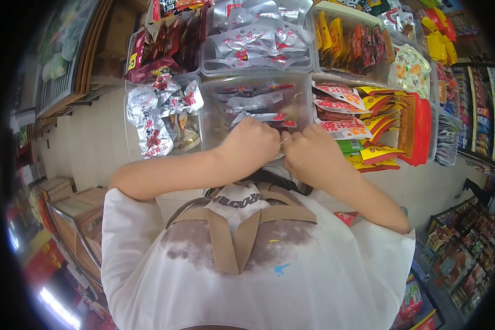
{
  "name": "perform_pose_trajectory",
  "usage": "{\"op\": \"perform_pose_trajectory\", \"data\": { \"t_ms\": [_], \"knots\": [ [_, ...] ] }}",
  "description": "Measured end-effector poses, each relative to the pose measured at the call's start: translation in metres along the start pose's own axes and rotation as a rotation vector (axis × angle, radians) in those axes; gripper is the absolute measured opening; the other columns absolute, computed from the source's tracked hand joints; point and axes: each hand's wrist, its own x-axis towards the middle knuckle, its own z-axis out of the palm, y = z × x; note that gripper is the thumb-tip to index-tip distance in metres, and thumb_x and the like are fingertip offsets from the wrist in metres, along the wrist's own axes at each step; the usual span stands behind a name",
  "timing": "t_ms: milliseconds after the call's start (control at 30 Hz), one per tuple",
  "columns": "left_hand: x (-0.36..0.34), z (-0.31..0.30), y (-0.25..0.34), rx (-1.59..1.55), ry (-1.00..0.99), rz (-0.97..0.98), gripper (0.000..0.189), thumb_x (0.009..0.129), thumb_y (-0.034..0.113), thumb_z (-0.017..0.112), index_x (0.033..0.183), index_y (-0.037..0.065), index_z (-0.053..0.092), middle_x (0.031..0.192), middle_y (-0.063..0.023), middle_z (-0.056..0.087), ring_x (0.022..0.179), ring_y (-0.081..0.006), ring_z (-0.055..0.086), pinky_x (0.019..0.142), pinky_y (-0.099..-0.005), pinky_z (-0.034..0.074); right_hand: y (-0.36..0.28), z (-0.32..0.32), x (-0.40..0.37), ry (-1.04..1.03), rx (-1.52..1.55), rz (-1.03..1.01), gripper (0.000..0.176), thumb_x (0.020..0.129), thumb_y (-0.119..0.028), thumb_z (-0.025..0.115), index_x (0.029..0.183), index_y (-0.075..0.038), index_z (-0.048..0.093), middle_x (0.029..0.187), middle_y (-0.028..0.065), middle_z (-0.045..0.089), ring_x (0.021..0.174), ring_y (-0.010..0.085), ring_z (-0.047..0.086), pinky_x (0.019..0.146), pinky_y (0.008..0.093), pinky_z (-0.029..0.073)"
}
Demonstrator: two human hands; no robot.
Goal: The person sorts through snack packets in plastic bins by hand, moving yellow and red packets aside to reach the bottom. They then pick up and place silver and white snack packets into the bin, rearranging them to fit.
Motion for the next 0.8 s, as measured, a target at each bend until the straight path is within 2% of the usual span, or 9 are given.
{"op": "perform_pose_trajectory", "data": {
  "t_ms": [100, 167, 333, 400, 433, 500, 600, 733, 800],
  "knots": [
    [-0.022, 0.011, -0.023, -0.146, -0.003, -0.049, 0.011, 0.067, 0.014, 0.06, 0.073, 0.006, 0.057, 0.066, -0.0059, 0.061, 0.066, -0.0192, 0.062, 0.06, -0.0298, 0.045, 0.007, 0.008, -0.003, 0.08, -0.05, -0.071, 0.024, 0.071, -0.009, 0.058, 0.093, -0.003, 0.061, 0.068, 0.0053, 0.061, 0.067, 0.0211, 0.058, 0.07, 0.0312, 0.042],
    [-0.032, 0.02, -0.028, -0.073, -0.034, -0.028, 0.013, 0.068, 0.015, 0.061, 0.075, 0.005, 0.056, 0.066, -0.0059, 0.061, 0.067, -0.0189, 0.062, 0.06, -0.0297, 0.045, 0.012, 0.009, -0.002, 0.069, -0.034, -0.062, 0.022, 0.071, -0.008, 0.056, 0.092, -0.003, 0.062, 0.068, 0.0052, 0.061, 0.068, 0.0205, 0.058, 0.073, 0.0315, 0.042],
    [-0.036, 0.011, -0.026, 0.053, 0.134, 0.013, 0.014, 0.068, 0.018, 0.062, 0.069, 0.006, 0.055, 0.063, -0.0043, 0.058, 0.063, -0.0181, 0.059, 0.057, -0.0276, 0.043, 0.013, -0.002, 0.004, -0.033, -0.028, -0.024, 0.026, 0.073, -0.005, 0.055, 0.098, -0.002, 0.062, 0.076, 0.0074, 0.064, 0.071, 0.0206, 0.06, 0.085, 0.0355, 0.04],
    [-0.037, 0.014, -0.022, 0.127, 0.076, -0.01, 0.014, 0.068, 0.018, 0.062, 0.067, 0.006, 0.056, 0.063, -0.0041, 0.058, 0.062, -0.0174, 0.058, 0.056, -0.0268, 0.042, 0.009, -0.004, 0.008, -0.087, -0.022, 0.022, 0.026, 0.073, -0.005, 0.054, 0.098, -0.003, 0.062, 0.075, 0.0079, 0.064, 0.076, 0.0215, 0.061, 0.091, 0.0378, 0.038],
    [-0.037, 0.016, -0.02, 0.201, 0.016, -0.032, 0.013, 0.067, 0.019, 0.062, 0.065, 0.007, 0.056, 0.063, -0.004, 0.057, 0.06, -0.0168, 0.057, 0.056, -0.026, 0.041, 0.009, 0.002, 0.011, -0.086, -0.021, 0.024, 0.026, 0.073, -0.005, 0.054, 0.098, -0.003, 0.062, 0.075, 0.0079, 0.064, 0.076, 0.0215, 0.061, 0.091, 0.0378, 0.038],
    [-0.03, 0.02, -0.018, 0.233, 0.001, -0.052, 0.013, 0.066, 0.019, 0.061, 0.065, 0.007, 0.056, 0.063, -0.0038, 0.057, 0.061, -0.0166, 0.057, 0.056, -0.026, 0.041, 0.01, 0.021, 0.017, 0.015, -0.242, -0.029, 0.014, 0.071, -0.008, 0.056, 0.084, -0.005, 0.062, 0.069, 0.0065, 0.062, 0.075, 0.0217, 0.061, 0.089, 0.0366, 0.036],
    [-0.022, 0.018, -0.014, 0.249, -0.052, -0.084, 0.011, 0.064, 0.018, 0.061, 0.064, 0.008, 0.057, 0.062, -0.0035, 0.057, 0.061, -0.0166, 0.058, 0.056, -0.0269, 0.04, 0.008, 0.012, 0.017, -0.026, -0.164, -0.038, 0.013, 0.07, -0.009, 0.058, 0.082, -0.006, 0.062, 0.067, 0.0069, 0.061, 0.075, 0.0213, 0.06, 0.084, 0.0348, 0.039],
    [-0.023, 0.017, -0.022, 0.138, -0.067, -0.082, 0.015, 0.065, 0.023, 0.062, 0.068, 0.009, 0.058, 0.062, -0.0029, 0.057, 0.061, -0.0176, 0.058, 0.057, -0.0294, 0.04, 0.008, 0.017, 0.019, 0.107, -0.091, -0.043, 0.013, 0.069, -0.009, 0.058, 0.081, -0.006, 0.061, 0.066, 0.0069, 0.061, 0.075, 0.0201, 0.06, 0.078, 0.0322, 0.04],
    [-0.031, 0.017, -0.023, 0.091, 0.015, -0.081, 0.018, 0.065, 0.025, 0.062, 0.071, 0.008, 0.058, 0.064, -0.003, 0.058, 0.063, -0.0175, 0.058, 0.057, -0.0299, 0.04, 0.012, 0.026, 0.022, -0.039, -0.089, -0.066, 0.03, 0.066, -0.015, 0.063, 0.094, -0.005, 0.061, 0.075, 0.0076, 0.061, 0.078, 0.024, 0.059, 0.078, 0.0339, 0.042]
  ]
}}
